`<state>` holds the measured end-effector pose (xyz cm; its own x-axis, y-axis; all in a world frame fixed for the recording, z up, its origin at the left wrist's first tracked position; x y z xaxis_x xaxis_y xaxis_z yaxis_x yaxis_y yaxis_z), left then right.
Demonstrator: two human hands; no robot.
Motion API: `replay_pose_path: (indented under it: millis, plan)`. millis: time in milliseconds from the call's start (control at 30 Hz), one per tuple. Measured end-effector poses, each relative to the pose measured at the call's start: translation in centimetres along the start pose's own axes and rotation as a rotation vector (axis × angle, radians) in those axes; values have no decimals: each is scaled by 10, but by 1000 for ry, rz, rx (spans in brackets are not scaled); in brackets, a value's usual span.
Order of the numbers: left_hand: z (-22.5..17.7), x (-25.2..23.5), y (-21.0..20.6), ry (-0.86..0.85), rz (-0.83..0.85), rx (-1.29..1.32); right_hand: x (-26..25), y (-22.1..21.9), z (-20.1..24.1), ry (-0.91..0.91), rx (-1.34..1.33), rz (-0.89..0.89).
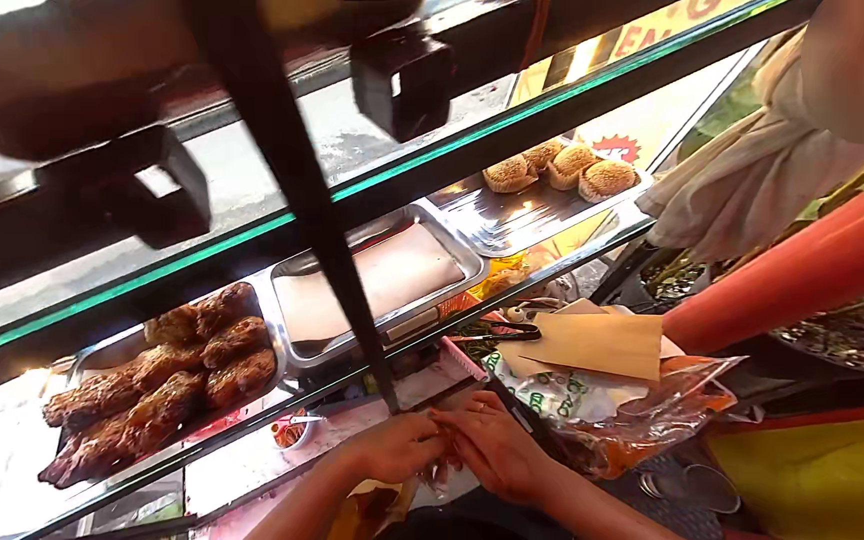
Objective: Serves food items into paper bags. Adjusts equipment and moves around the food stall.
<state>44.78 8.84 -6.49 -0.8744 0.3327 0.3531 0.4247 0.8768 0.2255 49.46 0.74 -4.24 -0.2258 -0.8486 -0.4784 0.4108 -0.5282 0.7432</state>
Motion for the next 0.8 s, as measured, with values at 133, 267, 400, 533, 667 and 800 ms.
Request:
replay_pose_path:
  millis: [133,267,400,533,667,800]
  plan:
    - [7,28,-17,17,76,89,-12,-16,10,-63,-56,146]
    - [18,52,-16,78,45,-197,-31,-17,14,-88,222,227]
    - [19,75,-11,148,-34,-384,-36,-48,69,-120,-141,405]
    - [15,102,-2,266,-77,-509,-30,-75,87,-187,-259,339]
    - [15,125,14,148,-213,-671,-42,-76,85,-254,-72,479]
    - [14,152,23,-201,-479,-761,-43,-89,72,-528,-475,653]
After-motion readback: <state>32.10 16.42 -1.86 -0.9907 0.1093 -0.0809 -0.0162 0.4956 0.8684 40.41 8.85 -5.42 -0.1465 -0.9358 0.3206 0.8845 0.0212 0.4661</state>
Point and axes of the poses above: each hand's wrist, its own x-axis away from the middle knuckle, its own y-axis out of the back of the hand, z = x × y, the point moved 10 cm from there along -x, towards the middle knuckle, and after that the axes turned 2 degrees about x, right-handed, at the moved point
